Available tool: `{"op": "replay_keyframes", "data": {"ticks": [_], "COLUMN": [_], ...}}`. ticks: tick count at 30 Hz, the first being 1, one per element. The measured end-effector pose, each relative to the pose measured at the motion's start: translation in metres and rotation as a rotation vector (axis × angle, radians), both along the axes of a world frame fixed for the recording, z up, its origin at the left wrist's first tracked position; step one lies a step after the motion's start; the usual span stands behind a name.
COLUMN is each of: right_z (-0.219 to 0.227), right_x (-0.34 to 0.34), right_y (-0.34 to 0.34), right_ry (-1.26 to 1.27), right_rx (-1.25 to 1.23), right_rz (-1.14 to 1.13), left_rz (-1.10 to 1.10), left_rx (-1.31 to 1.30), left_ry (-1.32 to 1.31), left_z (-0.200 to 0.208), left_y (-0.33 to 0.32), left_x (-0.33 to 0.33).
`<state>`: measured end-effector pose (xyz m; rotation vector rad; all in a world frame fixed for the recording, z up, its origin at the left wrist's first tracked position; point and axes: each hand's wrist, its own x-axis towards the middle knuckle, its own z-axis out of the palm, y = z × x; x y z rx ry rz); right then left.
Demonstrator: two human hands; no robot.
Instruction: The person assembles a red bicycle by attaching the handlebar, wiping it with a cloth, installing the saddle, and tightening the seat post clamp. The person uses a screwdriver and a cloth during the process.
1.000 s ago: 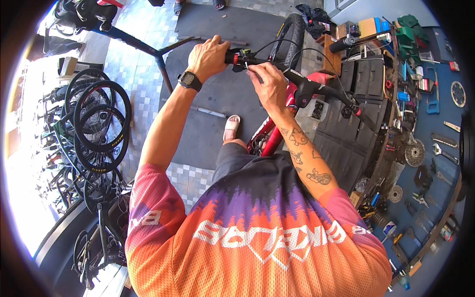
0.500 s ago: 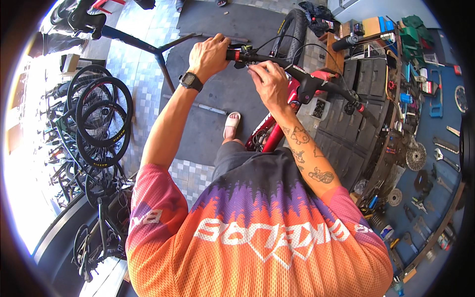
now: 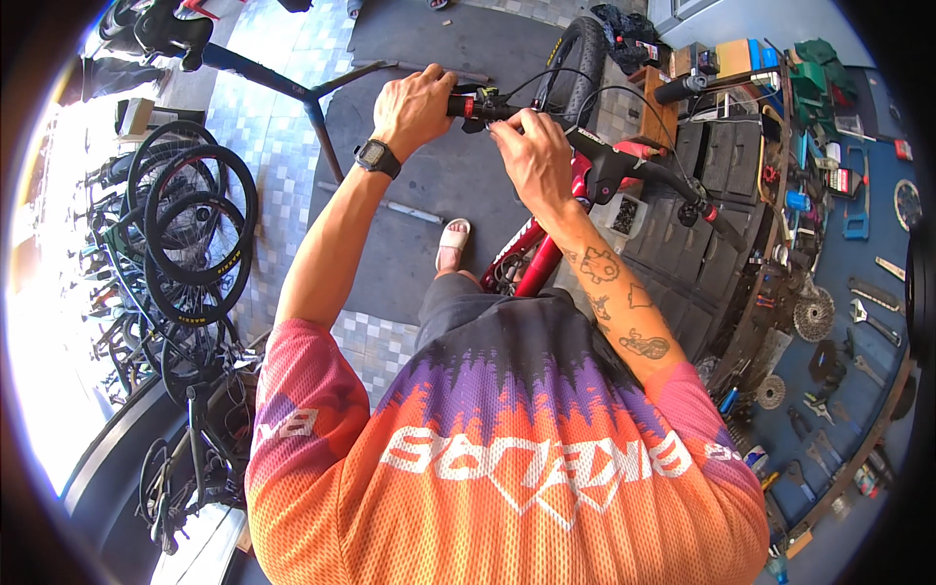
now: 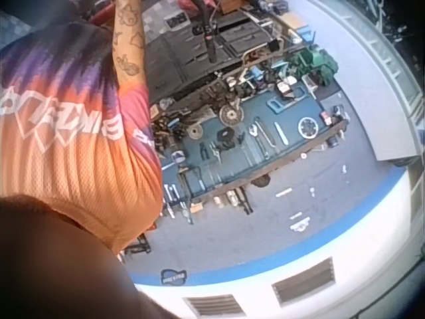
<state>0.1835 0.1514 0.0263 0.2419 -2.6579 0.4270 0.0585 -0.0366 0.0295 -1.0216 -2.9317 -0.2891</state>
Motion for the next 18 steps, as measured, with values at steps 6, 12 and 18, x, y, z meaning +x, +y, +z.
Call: {"op": "replay_keyframes", "data": {"ticks": [6,12,18], "right_z": [0.001,-0.009,-0.02], "right_x": [-0.001,-0.006,0.001], "right_y": [-0.017,-0.055,-0.071], "right_ry": [-0.188,-0.588,-0.409], "right_rx": [-0.102,-1.372,-1.809], "right_rz": [-0.09,-0.38,-0.414], "left_rz": [-0.006,0.017,-0.02], "left_rx": [0.028,-0.002,0.002], "left_ry": [0.012,-0.046,-0.035], "left_z": [-0.003,-0.002,-0.001], "left_y": [-0.001,0.0,0.0], "left_x": [-0.002,-0.001,-0.001]}}
